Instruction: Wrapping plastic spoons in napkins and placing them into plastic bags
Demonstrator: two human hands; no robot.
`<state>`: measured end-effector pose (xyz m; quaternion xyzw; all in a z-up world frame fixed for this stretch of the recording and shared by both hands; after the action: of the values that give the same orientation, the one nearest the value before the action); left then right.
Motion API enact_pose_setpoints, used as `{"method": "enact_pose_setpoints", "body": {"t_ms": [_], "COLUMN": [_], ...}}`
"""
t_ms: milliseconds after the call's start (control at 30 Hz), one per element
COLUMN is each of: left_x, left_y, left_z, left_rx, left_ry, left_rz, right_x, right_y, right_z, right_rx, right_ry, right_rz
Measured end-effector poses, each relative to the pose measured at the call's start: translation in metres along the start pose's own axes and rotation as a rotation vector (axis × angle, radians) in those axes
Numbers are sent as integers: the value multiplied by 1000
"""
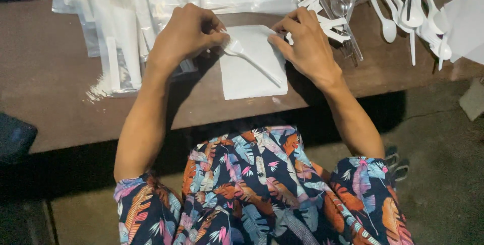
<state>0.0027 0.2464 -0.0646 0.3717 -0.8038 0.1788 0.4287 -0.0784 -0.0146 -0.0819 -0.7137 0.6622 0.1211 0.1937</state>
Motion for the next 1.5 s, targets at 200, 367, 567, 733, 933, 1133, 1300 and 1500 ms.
{"method": "enact_pose_setpoints", "body": {"t_ms": [200, 367, 567, 733, 933, 1133, 1300, 1500], "left_x": [-20, -20, -34, -38, -2, 8, 23, 17], "left_y": [-5, -4, -7, -9, 1, 4, 15, 1], "left_z": [9, 10, 16, 18, 8, 5, -7, 15], "left_rx": [56, 95, 132, 150, 113, 126, 208, 5], "left_ry": [-70, -65, -102, -105, -37, -45, -81, -389], "left_rz": [48, 34, 67, 127, 22, -56, -2, 179], "right_x": [-16, -26, -29, -42, -47, -55, -59, -53], "right_y": [-1, 7, 24, 40, 46, 51, 50, 55], "right_z": [-11, -16, -1, 8, 23, 25, 22, 23], "right_rx": [-60, -67, 90, 193, 183, 184, 177, 151], "right_ry": [-295, -538, -555, -368, -134, 36, 106, 179], "right_rz": [64, 229, 51, -317, -516, -510, -489, -478]}}
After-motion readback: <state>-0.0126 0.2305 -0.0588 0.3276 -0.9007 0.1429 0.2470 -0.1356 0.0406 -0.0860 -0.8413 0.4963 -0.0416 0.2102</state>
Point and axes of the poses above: each hand's wrist, its own y-axis away from the middle knuckle, its own z-axis out of the palm, x = y × z, the point moved 2 cm from there along -y, towards the middle knuckle, and after that the axes turned 13 degrees about z, right-handed, at the moved point
